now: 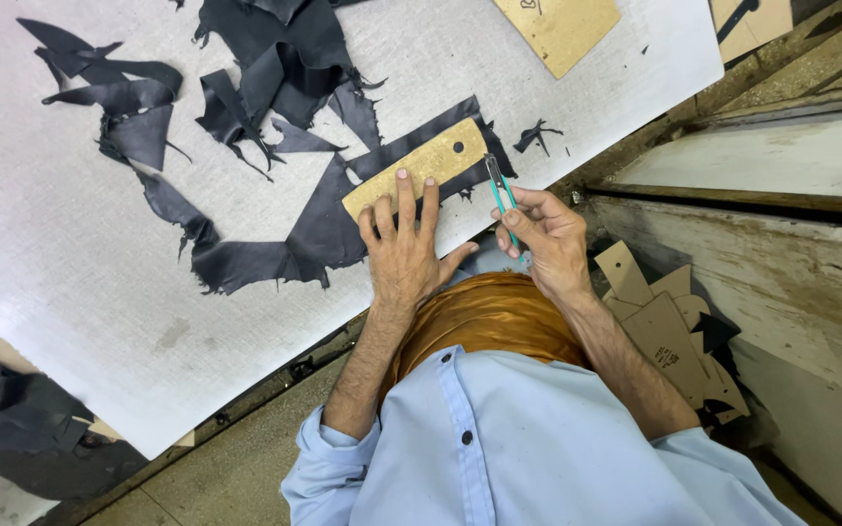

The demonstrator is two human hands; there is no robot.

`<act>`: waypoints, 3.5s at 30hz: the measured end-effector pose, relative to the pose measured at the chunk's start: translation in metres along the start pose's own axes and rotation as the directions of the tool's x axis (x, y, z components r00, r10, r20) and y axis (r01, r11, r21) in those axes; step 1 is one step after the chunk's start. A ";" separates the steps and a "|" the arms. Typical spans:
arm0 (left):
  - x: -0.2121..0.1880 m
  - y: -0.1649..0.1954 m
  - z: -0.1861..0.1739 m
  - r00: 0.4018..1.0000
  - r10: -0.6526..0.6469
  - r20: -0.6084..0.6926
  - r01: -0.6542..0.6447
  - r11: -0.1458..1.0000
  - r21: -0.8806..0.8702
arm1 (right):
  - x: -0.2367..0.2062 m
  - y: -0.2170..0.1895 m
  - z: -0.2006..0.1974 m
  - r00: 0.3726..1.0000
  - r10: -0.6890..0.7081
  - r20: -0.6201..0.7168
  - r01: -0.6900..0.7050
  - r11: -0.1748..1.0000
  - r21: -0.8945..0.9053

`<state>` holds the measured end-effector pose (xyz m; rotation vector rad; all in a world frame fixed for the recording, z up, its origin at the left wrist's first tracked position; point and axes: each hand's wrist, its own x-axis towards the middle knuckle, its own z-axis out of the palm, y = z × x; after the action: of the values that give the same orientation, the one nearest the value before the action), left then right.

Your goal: The person places cardboard templates onto a large piece of black leather and uses a utility knife to cut around the templates. After cutting, the person removes the templates and scrap pieces, then lays out a long curved leather strip on the table.

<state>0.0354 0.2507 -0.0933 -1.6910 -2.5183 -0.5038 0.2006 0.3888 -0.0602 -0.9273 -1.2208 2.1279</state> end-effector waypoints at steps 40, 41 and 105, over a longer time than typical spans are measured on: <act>0.076 0.025 -0.027 0.956 -0.068 0.285 0.013 0.982 0.189 | 0.078 -0.018 0.025 0.809 -0.465 0.359 0.348 -0.112 -0.931; 0.078 0.025 -0.027 0.951 -0.069 0.301 0.010 0.981 0.193 | 0.079 -0.018 0.027 0.803 -0.454 0.387 0.355 -0.157 -0.922; 0.141 -0.083 -0.015 0.662 0.243 0.709 -0.331 0.943 -0.014 | 0.061 0.001 0.103 0.454 -0.130 0.881 0.877 -0.106 -0.468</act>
<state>-0.0980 0.3430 -0.0651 -2.5392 -2.5049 0.4138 0.0828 0.3775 -0.0421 0.2033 -2.8056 0.5408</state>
